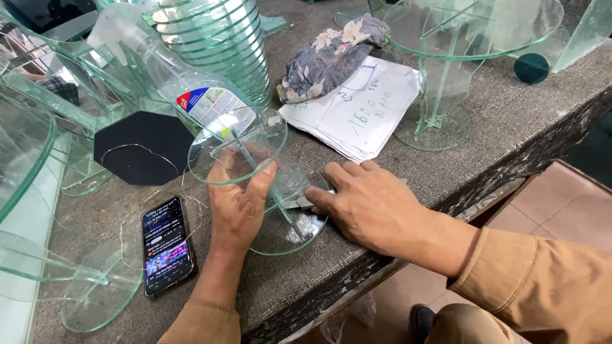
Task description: Using a utility knife to carefully scrape off dried glue or residue from the base of a glass stand.
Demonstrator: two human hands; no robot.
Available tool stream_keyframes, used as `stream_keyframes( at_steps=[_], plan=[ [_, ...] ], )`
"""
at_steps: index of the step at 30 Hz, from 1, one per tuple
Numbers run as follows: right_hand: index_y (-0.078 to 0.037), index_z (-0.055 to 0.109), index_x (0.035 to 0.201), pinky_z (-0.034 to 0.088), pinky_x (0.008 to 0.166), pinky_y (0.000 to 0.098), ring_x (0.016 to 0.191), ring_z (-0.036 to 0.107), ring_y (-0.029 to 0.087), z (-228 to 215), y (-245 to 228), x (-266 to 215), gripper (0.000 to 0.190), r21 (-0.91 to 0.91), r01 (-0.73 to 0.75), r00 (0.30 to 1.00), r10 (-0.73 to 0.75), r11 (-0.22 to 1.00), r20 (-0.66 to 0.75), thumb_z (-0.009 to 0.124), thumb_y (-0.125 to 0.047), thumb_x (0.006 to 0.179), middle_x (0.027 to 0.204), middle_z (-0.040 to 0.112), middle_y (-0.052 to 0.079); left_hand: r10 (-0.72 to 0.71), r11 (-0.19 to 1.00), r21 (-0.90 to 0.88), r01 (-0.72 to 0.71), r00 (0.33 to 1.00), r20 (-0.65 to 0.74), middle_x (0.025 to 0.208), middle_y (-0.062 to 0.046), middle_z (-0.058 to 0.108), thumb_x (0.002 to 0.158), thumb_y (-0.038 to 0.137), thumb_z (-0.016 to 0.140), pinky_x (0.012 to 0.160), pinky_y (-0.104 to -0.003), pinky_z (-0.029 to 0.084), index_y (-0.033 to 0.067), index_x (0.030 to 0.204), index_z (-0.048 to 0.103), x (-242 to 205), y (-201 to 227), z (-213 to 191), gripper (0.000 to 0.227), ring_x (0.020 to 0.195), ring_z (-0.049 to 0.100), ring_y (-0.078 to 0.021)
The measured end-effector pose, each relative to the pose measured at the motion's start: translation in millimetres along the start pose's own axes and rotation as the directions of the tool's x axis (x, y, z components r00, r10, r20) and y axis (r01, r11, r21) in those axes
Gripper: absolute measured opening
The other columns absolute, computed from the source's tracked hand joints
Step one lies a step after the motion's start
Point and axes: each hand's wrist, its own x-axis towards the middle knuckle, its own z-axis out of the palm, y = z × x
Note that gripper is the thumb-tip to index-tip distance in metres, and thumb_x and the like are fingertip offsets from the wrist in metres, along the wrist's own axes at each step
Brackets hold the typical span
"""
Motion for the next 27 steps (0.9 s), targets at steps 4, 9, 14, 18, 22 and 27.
stream_keyframes(
  at_steps=[4, 9, 14, 18, 22, 27],
  plan=[
    [-0.011, 0.072, 0.149, 0.058, 0.071, 0.0473, 0.081, 0.075, 0.038, 18.5, -7.2, -5.1, 0.049, -0.009, -0.022, 1.0, 0.022, 1.0, -0.02, 0.042, -0.029, 0.114, 0.099, 0.069, 0.02, -0.012, 1.0, 0.008, 0.012, 1.0, 0.021, 0.1, -0.019, 0.08, 0.104, 0.028, 0.076, 0.097, -0.049, 0.062, 0.0009, 0.113, 0.073, 2.2, -6.8, -3.1, 0.029, 0.098, 0.076, -0.0255],
    [-0.006, 0.07, 0.147, 0.056, 0.073, 0.0482, 0.085, 0.076, 0.039, 19.6, -13.4, -7.7, 0.048, -0.101, -0.047, 0.999, 0.047, 0.994, 0.002, 0.043, -0.022, 0.111, 0.104, 0.071, 0.02, 0.018, 1.0, 0.019, -0.018, 0.999, 0.031, 0.101, -0.019, 0.079, 0.104, 0.033, 0.075, 0.099, -0.047, 0.062, 0.002, 0.115, 0.073, 4.0, -8.1, -6.2, 0.033, 0.099, 0.076, -0.027],
    [-0.007, 0.069, 0.147, 0.058, 0.076, 0.0458, 0.088, 0.078, 0.036, 13.9, -2.9, -18.1, 0.048, -0.113, -0.128, 0.99, 0.134, 0.985, 0.048, 0.04, -0.026, 0.114, 0.108, 0.073, 0.02, 0.049, 0.998, 0.039, -0.05, 0.999, 0.013, 0.103, -0.023, 0.08, 0.103, 0.031, 0.077, 0.098, -0.052, 0.062, -0.0003, 0.115, 0.075, 5.6, 0.1, -3.7, 0.034, 0.1, 0.078, -0.0304],
    [-0.012, 0.069, 0.148, 0.06, 0.078, 0.0438, 0.091, 0.079, 0.034, -5.4, -2.3, -22.0, 0.048, -0.106, -0.165, 0.985, 0.17, 0.981, 0.041, 0.041, -0.035, 0.116, 0.112, 0.074, 0.02, 0.098, 0.993, 0.071, -0.098, 0.995, 0.005, 0.097, -0.025, 0.08, 0.103, 0.032, 0.078, 0.093, -0.055, 0.064, -0.0017, 0.111, 0.075, 6.0, 4.5, -3.3, 0.034, 0.094, 0.08, -0.0365],
    [-0.008, 0.068, 0.148, 0.059, 0.079, 0.046, 0.092, 0.077, 0.038, -4.5, -6.1, -13.8, 0.05, -0.083, -0.086, 0.996, 0.088, 0.993, 0.026, 0.041, -0.037, 0.118, 0.105, 0.072, 0.021, 0.097, 0.993, 0.072, -0.097, 0.995, 0.003, 0.094, -0.025, 0.081, 0.102, 0.028, 0.078, 0.09, -0.054, 0.064, -0.0008, 0.109, 0.076, 5.0, 12.9, -1.2, 0.03, 0.093, 0.082, -0.0368],
    [-0.004, 0.068, 0.146, 0.058, 0.076, 0.0481, 0.088, 0.076, 0.038, 10.7, -6.7, -7.5, 0.049, -0.149, -0.008, 0.999, 0.015, 0.989, 0.049, 0.041, -0.034, 0.117, 0.104, 0.071, 0.02, 0.056, 0.994, 0.096, -0.057, 0.998, 0.008, 0.094, -0.027, 0.081, 0.102, 0.031, 0.078, 0.089, -0.058, 0.064, -0.0003, 0.107, 0.077, 4.4, 9.7, -2.8, 0.031, 0.094, 0.083, -0.0413]
  ],
)
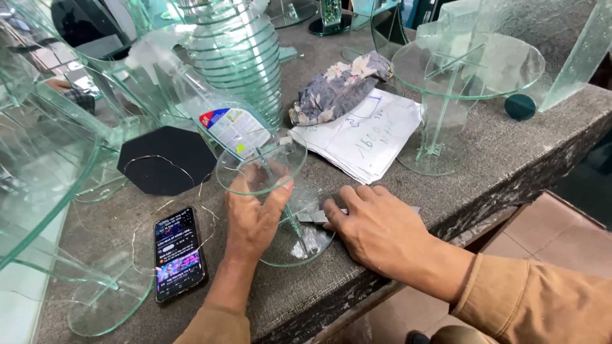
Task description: Using a utility knife to carefully scrape off dried glue or residue from the base of a glass stand.
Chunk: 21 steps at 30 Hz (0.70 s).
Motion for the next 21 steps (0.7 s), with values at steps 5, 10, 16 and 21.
stream_keyframes(
  at_steps=[5, 10, 16, 21],
  plan=[
    [-0.007, 0.067, 0.148, 0.059, 0.078, 0.0472, 0.089, 0.077, 0.038, 2.5, 2.6, -5.6, 0.051, 0.039, -0.07, 0.997, 0.069, 0.997, 0.019, 0.041, -0.036, 0.116, 0.101, 0.07, 0.018, 0.0, 1.0, -0.011, 0.0, 1.0, 0.001, 0.096, -0.027, 0.082, 0.102, 0.031, 0.078, 0.092, -0.059, 0.063, -0.0008, 0.109, 0.077, 1.1, 1.4, -0.8, 0.032, 0.096, 0.083, -0.0413],
    [-0.011, 0.067, 0.147, 0.058, 0.074, 0.0477, 0.087, 0.078, 0.037, 17.0, -0.9, -14.1, 0.048, -0.038, -0.15, 0.989, 0.15, 0.988, -0.015, 0.042, -0.036, 0.113, 0.099, 0.069, 0.014, -0.004, 0.999, -0.033, 0.004, 1.0, -0.024, 0.096, -0.03, 0.081, 0.101, 0.029, 0.08, 0.093, -0.06, 0.062, -0.004, 0.107, 0.076, -3.8, -2.3, 0.1, 0.034, 0.096, 0.081, -0.0401],
    [-0.016, 0.062, 0.125, 0.057, 0.066, 0.0527, 0.075, 0.07, 0.034, 9.2, 10.0, -22.5, 0.034, 0.0, -0.252, 0.967, 0.252, 0.968, -0.036, 0.049, -0.046, 0.116, 0.099, 0.068, 0.01, -0.07, 0.982, -0.178, 0.069, 0.998, 0.003, 0.101, -0.005, 0.086, 0.1, 0.039, 0.073, 0.089, -0.033, 0.071, 0.0059, 0.115, 0.076, -3.6, -4.0, 1.6, 0.037, 0.097, 0.084, -0.0174],
    [-0.015, 0.065, 0.117, 0.059, 0.069, 0.0545, 0.076, 0.07, 0.037, 13.2, 16.0, -15.0, 0.031, 0.013, -0.029, 0.981, 0.031, 0.999, -0.193, 0.055, -0.045, 0.115, 0.094, 0.067, 0.01, -0.12, 0.993, 0.015, 0.12, 0.993, -0.004, 0.096, 0.0, 0.087, 0.092, 0.042, 0.074, 0.082, -0.036, 0.066, 0.0136, 0.104, 0.078, -0.1, -5.1, 1.6, 0.031, 0.086, 0.082, -0.0164]
  ],
)
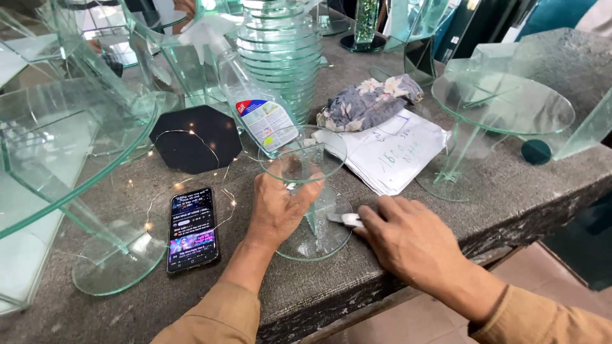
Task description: Using a utility knife to carefully scrape off dried glue or residue from the base of a glass stand.
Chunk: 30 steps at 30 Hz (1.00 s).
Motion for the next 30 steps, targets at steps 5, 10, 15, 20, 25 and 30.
stream_keyframes(
  at_steps=[5, 10, 15, 20, 25, 30],
  plan=[
    [-0.015, 0.062, 0.124, 0.056, 0.068, 0.0565, 0.071, 0.066, 0.039, -2.4, -14.2, 18.0, 0.033, 0.045, 0.003, 0.994, -0.008, 0.999, 0.109, 0.052, -0.046, 0.118, 0.086, 0.061, 0.01, -0.004, 0.999, -0.042, 0.005, 1.0, 0.016, 0.094, 0.001, 0.086, 0.093, 0.043, 0.071, 0.074, -0.036, 0.066, 0.0131, 0.104, 0.075, -0.9, 6.3, -1.9, 0.032, 0.079, 0.081, -0.0141],
    [-0.014, 0.063, 0.137, 0.057, 0.063, 0.0587, 0.072, 0.068, 0.041, -1.6, -17.1, 10.9, 0.04, 0.048, -0.015, 0.997, 0.011, 0.999, 0.076, 0.053, -0.046, 0.116, 0.088, 0.065, 0.011, 0.034, 0.999, -0.026, -0.033, 0.999, 0.019, 0.094, -0.001, 0.087, 0.093, 0.044, 0.07, 0.073, -0.037, 0.069, 0.0116, 0.107, 0.078, -4.2, 5.5, 1.8, 0.037, 0.08, 0.084, -0.0169],
    [-0.037, 0.057, 0.142, 0.061, 0.066, 0.0527, 0.072, 0.077, 0.038, 68.9, 26.0, -14.3, 0.044, -0.064, -0.272, 0.932, 0.279, 0.96, 0.232, 0.058, -0.066, 0.109, 0.093, 0.07, 0.005, -0.078, 0.996, 0.043, 0.079, 0.996, -0.035, 0.091, -0.002, 0.088, 0.09, 0.055, 0.074, 0.078, -0.037, 0.065, 0.0108, 0.116, 0.08, -4.6, 9.5, -0.9, 0.052, 0.082, 0.081, -0.0155],
    [-0.047, 0.073, 0.138, 0.053, 0.051, 0.046, 0.056, 0.069, 0.024, 202.7, 102.9, -24.6, 0.051, -0.027, -0.268, 0.953, 0.26, 0.963, -0.157, 0.075, -0.072, 0.093, 0.077, 0.062, -0.001, -0.119, 0.987, -0.103, 0.122, 0.992, 0.037, 0.084, 0.001, 0.084, 0.092, 0.048, 0.078, 0.07, -0.038, 0.063, 0.0121, 0.109, 0.078, 7.5, -3.9, -5.5, 0.039, 0.073, 0.075, -0.0136],
    [-0.055, 0.061, 0.139, 0.061, 0.082, 0.0374, 0.103, 0.079, 0.011, 90.7, 50.1, 9.8, 0.051, 0.013, -0.641, 0.725, 0.6, 0.767, 0.337, 0.058, -0.084, 0.098, 0.111, 0.078, -0.017, -0.331, 0.943, 0.078, 0.324, 0.937, 0.113, 0.152, -0.008, 0.077, 0.084, 0.075, 0.081, 0.12, -0.041, 0.053, 0.0095, 0.161, 0.054, -1.6, -46.3, -6.1, 0.105, 0.146, 0.069, -0.0214],
    [-0.037, 0.061, 0.137, 0.059, 0.088, 0.0574, 0.119, 0.074, 0.032, 13.9, 25.1, 35.0, 0.042, 0.203, -0.653, 0.751, 0.589, 0.729, 0.299, 0.057, -0.064, 0.105, 0.124, 0.08, -0.002, -0.14, 0.956, 0.256, 0.147, 0.989, -0.043, 0.125, -0.008, 0.09, 0.084, 0.072, 0.076, 0.098, -0.041, 0.062, 0.0102, 0.158, 0.055, -10.1, -38.2, -5.7, 0.099, 0.115, 0.086, -0.0247]
  ],
)
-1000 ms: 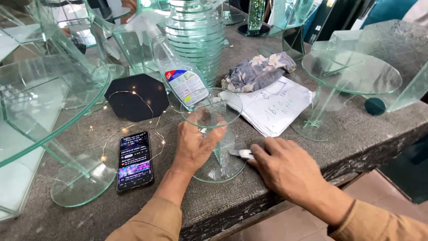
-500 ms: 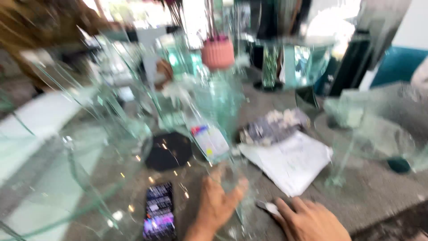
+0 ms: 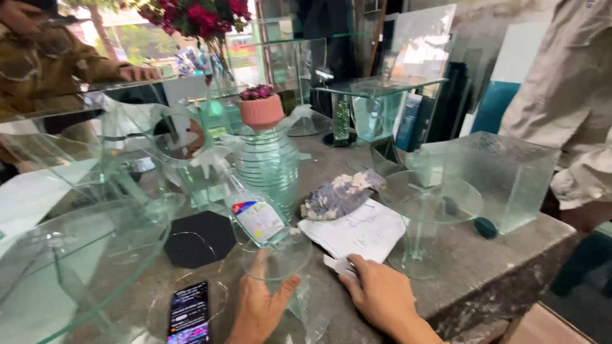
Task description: Using a utility knife to carefully scrape off dried glue or residue from the base of a glass stand.
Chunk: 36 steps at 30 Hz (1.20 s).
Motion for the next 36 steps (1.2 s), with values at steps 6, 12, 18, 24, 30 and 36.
stream_keyframes(
  at_steps=[6, 12, 18, 24, 30, 36],
  plan=[
    [-0.027, 0.057, 0.124, 0.054, 0.071, 0.0557, 0.089, 0.077, 0.041, 10.1, 6.7, 13.8, 0.044, 0.052, 0.049, 0.994, -0.044, 0.997, -0.102, 0.057, -0.068, 0.107, 0.098, 0.083, 0.005, -0.058, 0.989, 0.13, 0.07, 0.994, -0.093, 0.108, -0.01, 0.087, 0.083, 0.074, 0.073, 0.089, -0.052, 0.057, 0.0146, 0.142, 0.061, -2.1, 17.6, 3.7, 0.085, 0.105, 0.079, -0.0434],
    [-0.02, 0.06, 0.108, 0.054, 0.076, 0.0589, 0.09, 0.075, 0.046, -3.2, -0.8, 8.3, 0.058, 0.035, 0.004, 0.998, -0.002, 0.999, -0.055, 0.048, -0.077, 0.107, 0.092, 0.08, 0.014, -0.017, 0.99, 0.138, 0.028, 0.996, -0.083, 0.136, -0.019, 0.079, 0.09, 0.06, 0.076, 0.109, -0.053, 0.048, -0.0001, 0.154, 0.053, 0.9, 6.9, 1.6, 0.09, 0.128, 0.068, -0.0468],
    [-0.018, 0.062, 0.128, 0.06, 0.09, 0.0603, 0.102, 0.082, 0.049, -22.4, -4.6, -15.3, 0.052, 0.174, -0.051, 0.99, 0.073, 0.983, -0.121, 0.06, -0.064, 0.103, 0.093, 0.087, 0.02, 0.096, 0.939, -0.335, -0.085, 0.995, 0.018, 0.097, -0.014, 0.08, 0.102, 0.032, 0.08, 0.09, -0.05, 0.062, -0.0006, 0.117, 0.076, 11.2, 45.6, -32.9, 0.036, 0.099, 0.068, -0.0179],
    [-0.015, 0.071, 0.121, 0.06, 0.086, 0.0578, 0.097, 0.083, 0.048, -14.9, 0.9, -30.6, 0.049, 0.099, 0.017, 0.991, -0.004, 0.995, -0.134, 0.071, -0.059, 0.098, 0.088, 0.085, 0.019, 0.329, 0.93, -0.095, -0.356, 0.918, -0.221, 0.061, -0.026, 0.056, 0.103, 0.028, 0.086, 0.059, -0.038, 0.052, -0.0033, 0.093, 0.063, 13.5, 34.4, -13.0, 0.04, 0.055, 0.056, -0.0276],
    [-0.022, 0.068, 0.122, 0.061, 0.078, 0.0562, 0.09, 0.082, 0.046, -2.6, 22.1, -42.5, 0.049, 0.045, 0.252, 0.964, -0.247, 0.967, -0.1, 0.074, -0.062, 0.095, 0.087, 0.084, 0.016, 0.309, 0.929, -0.157, -0.335, 0.936, -0.167, 0.062, -0.02, 0.061, 0.102, 0.045, 0.078, 0.064, -0.046, 0.056, 0.0071, 0.091, 0.061, 12.6, 47.2, -21.5, 0.043, 0.065, 0.073, -0.04],
    [-0.022, 0.062, 0.11, 0.056, 0.07, 0.047, 0.08, 0.076, 0.036, -10.2, 8.2, -55.1, 0.037, -0.066, 0.472, 0.88, -0.474, 0.879, -0.02, 0.07, -0.057, 0.1, 0.095, 0.083, -0.001, 0.334, 0.942, -0.021, -0.334, 0.943, -0.002, 0.091, -0.016, 0.079, 0.111, 0.05, 0.053, 0.06, -0.055, 0.046, 0.0112, 0.116, 0.05, 13.8, 31.3, -14.3, 0.039, 0.075, 0.073, -0.0468]
  ],
)
